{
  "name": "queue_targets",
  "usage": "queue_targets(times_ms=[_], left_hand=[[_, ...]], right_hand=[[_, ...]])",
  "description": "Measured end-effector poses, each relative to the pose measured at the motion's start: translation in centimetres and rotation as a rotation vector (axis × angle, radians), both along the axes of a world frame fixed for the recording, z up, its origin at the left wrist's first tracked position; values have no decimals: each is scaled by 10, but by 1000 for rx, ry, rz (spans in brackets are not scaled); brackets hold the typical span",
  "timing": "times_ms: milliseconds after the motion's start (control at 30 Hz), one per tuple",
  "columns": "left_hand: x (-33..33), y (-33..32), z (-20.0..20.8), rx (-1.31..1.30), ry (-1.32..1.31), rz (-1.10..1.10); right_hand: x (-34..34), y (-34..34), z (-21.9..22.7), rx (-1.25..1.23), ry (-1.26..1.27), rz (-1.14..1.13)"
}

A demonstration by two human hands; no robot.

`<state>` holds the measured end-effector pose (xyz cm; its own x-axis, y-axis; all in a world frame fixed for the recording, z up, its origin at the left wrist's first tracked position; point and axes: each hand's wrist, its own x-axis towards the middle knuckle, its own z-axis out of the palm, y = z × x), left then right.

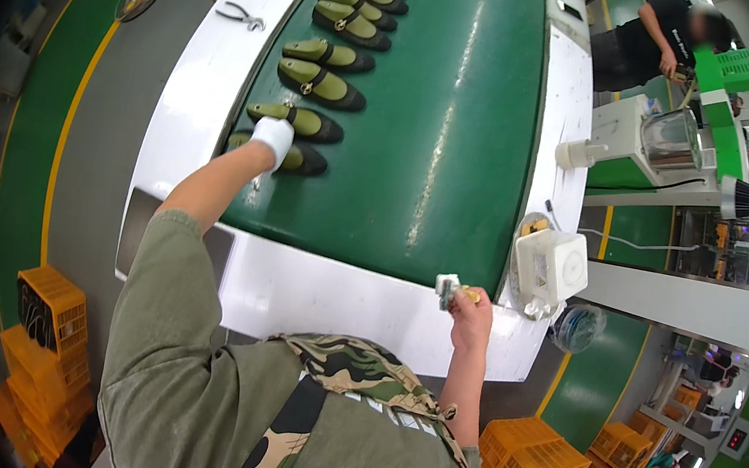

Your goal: Apply adhesive or primer to the edges of shoe soles using a brush and liquid from a container on an assembly line.

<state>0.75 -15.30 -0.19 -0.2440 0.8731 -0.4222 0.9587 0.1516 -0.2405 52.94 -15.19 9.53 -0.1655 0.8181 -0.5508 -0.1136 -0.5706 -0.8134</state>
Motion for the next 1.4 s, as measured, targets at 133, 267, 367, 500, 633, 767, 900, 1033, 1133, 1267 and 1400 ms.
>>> queue_targets(times_ms=[133,267,367,500,633,767,900,1033,1133,1267,1400], left_hand=[[4,-34,21,33,-116,127],[0,-51,32,64,-231,172],[9,-76,68,152,-574,664],[51,-140,59,668,-1922,964],[153,-153,113,1026,-2309,754],[220,-162,139,1186,-1795,510],[269,-167,190,1183,-845,-125],[316,-180,216,1042,-1795,551],[331,-183,218,1063,-1987,719],[356,-183,223,1218,-1606,264],[374,-181,235,1287,-1296,234]], right_hand=[[-18,3,-3,27,33,23],[-28,13,-8,59,18,119],[-31,20,-5,104,-12,153],[-30,35,-5,89,-1,188],[-40,62,15,269,24,241],[-66,72,59,461,155,407],[-73,49,89,505,314,509],[-68,36,89,519,385,574],[-62,28,95,559,390,582],[-50,14,112,544,438,641],[-41,-7,135,508,446,709]])
